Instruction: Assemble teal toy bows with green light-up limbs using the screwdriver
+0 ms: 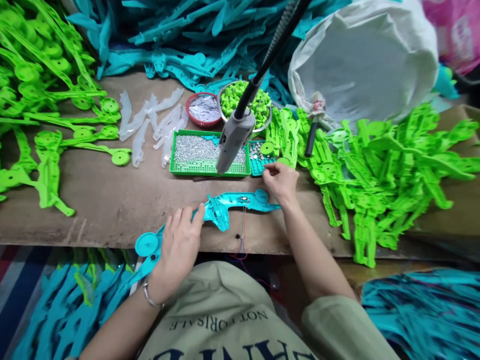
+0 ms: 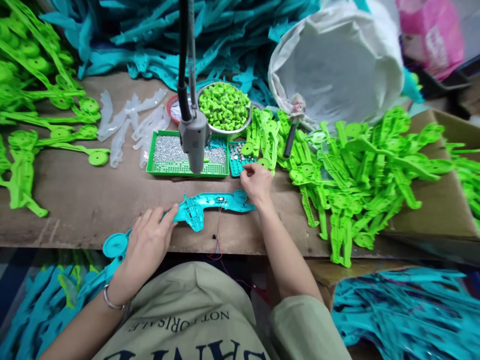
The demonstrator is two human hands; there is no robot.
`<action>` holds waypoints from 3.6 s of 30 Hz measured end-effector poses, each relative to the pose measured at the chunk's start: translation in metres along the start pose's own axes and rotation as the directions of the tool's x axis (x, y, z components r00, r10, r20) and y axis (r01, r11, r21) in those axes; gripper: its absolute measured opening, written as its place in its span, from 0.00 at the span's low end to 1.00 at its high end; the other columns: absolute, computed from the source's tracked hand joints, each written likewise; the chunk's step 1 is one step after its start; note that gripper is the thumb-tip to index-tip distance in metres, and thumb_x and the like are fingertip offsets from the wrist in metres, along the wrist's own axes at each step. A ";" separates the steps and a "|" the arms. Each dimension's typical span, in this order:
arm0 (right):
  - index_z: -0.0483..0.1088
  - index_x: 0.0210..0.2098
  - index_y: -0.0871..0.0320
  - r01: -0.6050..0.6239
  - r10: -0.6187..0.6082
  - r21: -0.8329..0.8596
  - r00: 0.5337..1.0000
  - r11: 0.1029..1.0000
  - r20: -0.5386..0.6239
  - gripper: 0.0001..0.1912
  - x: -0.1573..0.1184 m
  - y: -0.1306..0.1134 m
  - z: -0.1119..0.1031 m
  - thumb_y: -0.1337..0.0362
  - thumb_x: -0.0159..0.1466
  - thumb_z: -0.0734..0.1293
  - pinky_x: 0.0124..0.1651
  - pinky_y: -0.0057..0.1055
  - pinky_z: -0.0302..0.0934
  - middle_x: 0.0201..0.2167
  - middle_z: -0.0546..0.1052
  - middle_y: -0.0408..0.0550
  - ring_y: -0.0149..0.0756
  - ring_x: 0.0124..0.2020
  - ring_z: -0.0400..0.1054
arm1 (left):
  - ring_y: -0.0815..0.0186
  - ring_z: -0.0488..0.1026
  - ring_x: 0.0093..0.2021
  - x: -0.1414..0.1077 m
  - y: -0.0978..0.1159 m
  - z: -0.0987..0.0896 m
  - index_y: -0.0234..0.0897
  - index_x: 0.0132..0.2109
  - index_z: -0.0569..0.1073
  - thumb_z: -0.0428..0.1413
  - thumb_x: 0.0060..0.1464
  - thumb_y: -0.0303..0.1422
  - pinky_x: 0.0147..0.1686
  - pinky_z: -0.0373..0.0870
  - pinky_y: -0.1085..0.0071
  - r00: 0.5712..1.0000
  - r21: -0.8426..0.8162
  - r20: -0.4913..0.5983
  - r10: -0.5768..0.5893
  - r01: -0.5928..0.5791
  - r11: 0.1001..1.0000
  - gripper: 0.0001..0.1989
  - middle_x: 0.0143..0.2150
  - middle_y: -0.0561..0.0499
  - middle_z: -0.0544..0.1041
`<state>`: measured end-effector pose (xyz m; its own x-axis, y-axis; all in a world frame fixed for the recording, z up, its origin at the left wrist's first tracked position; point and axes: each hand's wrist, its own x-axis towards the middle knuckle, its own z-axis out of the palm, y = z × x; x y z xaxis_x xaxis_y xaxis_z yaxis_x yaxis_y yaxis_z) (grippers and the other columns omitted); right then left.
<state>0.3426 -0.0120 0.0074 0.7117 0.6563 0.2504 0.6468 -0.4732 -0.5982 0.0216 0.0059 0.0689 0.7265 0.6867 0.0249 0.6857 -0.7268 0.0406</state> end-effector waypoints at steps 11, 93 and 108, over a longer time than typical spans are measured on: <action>0.81 0.32 0.56 -0.088 0.058 0.540 0.996 0.837 0.073 0.09 -0.054 -0.028 -0.025 0.59 0.57 0.69 0.38 0.37 0.74 0.33 0.81 0.48 0.38 0.32 0.78 | 0.56 0.71 0.44 0.002 -0.001 0.005 0.37 0.64 0.72 0.52 0.66 0.25 0.43 0.67 0.61 1.000 0.022 -0.015 0.007 -0.006 1.000 0.21 0.46 0.43 0.78; 0.76 0.44 0.55 0.779 -0.753 0.121 0.535 0.615 0.384 0.20 -0.049 -0.020 -0.046 0.79 0.66 0.58 0.39 0.32 0.61 0.39 0.72 0.51 0.37 0.37 0.65 | 0.55 0.70 0.43 0.011 -0.013 -0.018 0.38 0.63 0.72 0.53 0.67 0.29 0.41 0.67 0.60 0.994 0.075 -0.035 0.099 -0.096 0.993 0.20 0.46 0.45 0.76; 0.76 0.42 0.54 0.696 -0.702 0.180 0.605 0.696 0.375 0.17 -0.051 -0.019 -0.054 0.75 0.69 0.57 0.41 0.34 0.63 0.38 0.76 0.51 0.38 0.38 0.68 | 0.54 0.72 0.43 0.013 -0.010 -0.027 0.37 0.61 0.74 0.53 0.66 0.28 0.39 0.67 0.60 0.993 0.069 -0.055 0.101 -0.097 0.993 0.19 0.46 0.43 0.78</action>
<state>0.3089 -0.0676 0.0470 -0.1261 0.9497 0.2865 0.8955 0.2332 -0.3790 0.0233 0.0225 0.0954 0.7881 0.6098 0.0838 0.6137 -0.7889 -0.0309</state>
